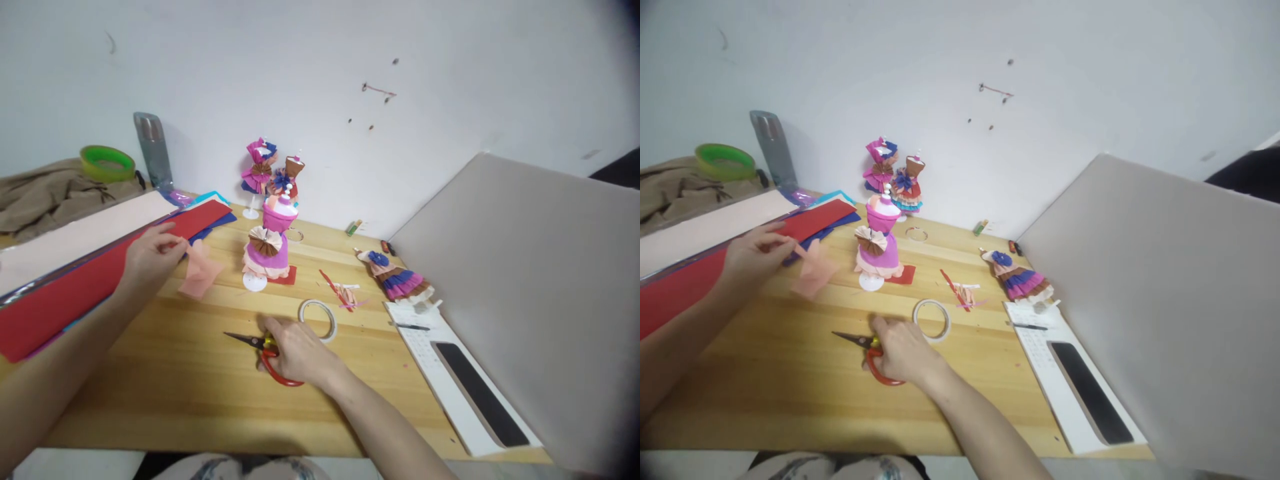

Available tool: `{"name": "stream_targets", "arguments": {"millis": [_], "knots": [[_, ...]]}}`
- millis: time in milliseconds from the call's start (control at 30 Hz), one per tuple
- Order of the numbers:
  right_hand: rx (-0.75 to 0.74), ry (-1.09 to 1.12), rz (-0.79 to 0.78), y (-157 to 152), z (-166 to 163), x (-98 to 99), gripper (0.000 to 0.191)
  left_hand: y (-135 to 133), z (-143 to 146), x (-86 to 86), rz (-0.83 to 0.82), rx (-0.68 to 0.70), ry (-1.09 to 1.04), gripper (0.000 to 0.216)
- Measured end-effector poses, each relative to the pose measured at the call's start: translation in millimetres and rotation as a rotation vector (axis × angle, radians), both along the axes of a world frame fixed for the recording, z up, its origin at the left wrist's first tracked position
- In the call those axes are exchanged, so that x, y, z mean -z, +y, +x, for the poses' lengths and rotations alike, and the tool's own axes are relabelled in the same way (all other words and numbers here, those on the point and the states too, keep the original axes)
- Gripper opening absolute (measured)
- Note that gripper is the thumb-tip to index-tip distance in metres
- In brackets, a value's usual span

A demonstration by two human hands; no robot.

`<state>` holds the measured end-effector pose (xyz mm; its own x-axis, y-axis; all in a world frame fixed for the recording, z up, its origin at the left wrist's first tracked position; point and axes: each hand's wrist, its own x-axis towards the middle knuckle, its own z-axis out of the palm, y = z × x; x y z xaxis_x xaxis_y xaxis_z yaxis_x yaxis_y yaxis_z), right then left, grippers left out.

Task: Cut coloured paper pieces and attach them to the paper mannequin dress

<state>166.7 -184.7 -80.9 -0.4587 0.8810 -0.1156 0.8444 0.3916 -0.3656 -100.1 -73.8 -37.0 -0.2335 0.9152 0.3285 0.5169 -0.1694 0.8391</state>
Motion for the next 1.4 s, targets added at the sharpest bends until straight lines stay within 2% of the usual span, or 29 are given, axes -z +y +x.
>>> {"name": "stream_targets", "arguments": {"millis": [67, 133, 200, 333, 433, 500, 533, 600, 700, 767, 900, 1033, 1200, 1300, 1400], "knots": [[-0.020, -0.007, -0.016, -0.4, 0.9, -4.1, 0.036, -6.1, 6.6, -8.7, 0.008, 0.069, -0.172, 0.006], [-0.062, -0.032, -0.034, -0.9, 0.9, -9.7, 0.034, -11.0, 15.7, -16.2, -0.169, 0.237, -0.427, 0.010], [-0.116, -0.049, -0.043, -1.6, -0.6, -16.3, 0.037, -14.5, 26.6, -22.4, -0.284, 0.407, -0.589, 0.014], [-0.178, -0.053, -0.011, -2.0, -6.0, -29.7, 0.041, -22.0, 49.5, -35.1, -0.408, 0.583, -0.684, 0.016], [-0.122, -0.012, -0.020, 2.7, -5.5, -40.1, 0.028, -28.1, 64.0, -47.0, -0.451, 0.755, -0.677, 0.018], [-0.011, 0.156, -0.057, 8.9, -1.0, -47.3, 0.023, -30.4, 72.2, -54.3, -0.431, 0.839, -0.676, 0.019], [0.047, 0.300, -0.084, 12.4, 2.0, -50.8, 0.027, -30.9, 76.2, -57.3, -0.412, 0.865, -0.676, 0.020], [0.114, 0.645, -0.147, 19.0, 7.7, -57.4, 0.042, -31.1, 84.1, -61.7, -0.360, 0.873, -0.675, 0.021], [0.112, 1.076, -0.203, 25.6, 11.5, -65.1, 0.061, -30.5, 95.5, -64.9, -0.273, 0.825, -0.677, 0.021], [0.141, 1.240, -0.168, 27.6, 10.1, -68.3, 0.055, -30.3, 101.4, -64.8, -0.233, 0.794, -0.694, 0.020], [0.322, 1.400, -0.022, 31.3, 5.1, -70.8, 0.042, -29.5, 106.4, -59.7, -0.217, 0.798, -0.711, 0.020], [0.433, 1.373, 0.066, 36.3, 5.8, -70.8, 0.042, -26.4, 105.8, -52.5, -0.246, 0.826, -0.700, 0.019], [0.440, 1.176, 0.233, 37.0, 16.8, -69.5, 0.031, -18.9, 105.3, -48.4, -0.287, 0.776, -0.764, 0.023], [0.331, 0.951, 0.430, 35.6, 28.5, -70.3, 0.020, -12.5, 104.7, -44.6, -0.343, 0.760, -0.842, 0.035], [0.103, 0.781, 0.544, 36.8, 40.4, -72.6, 0.016, -7.6, 104.6, -37.7, -0.578, 0.889, -0.795, 0.051]]}}
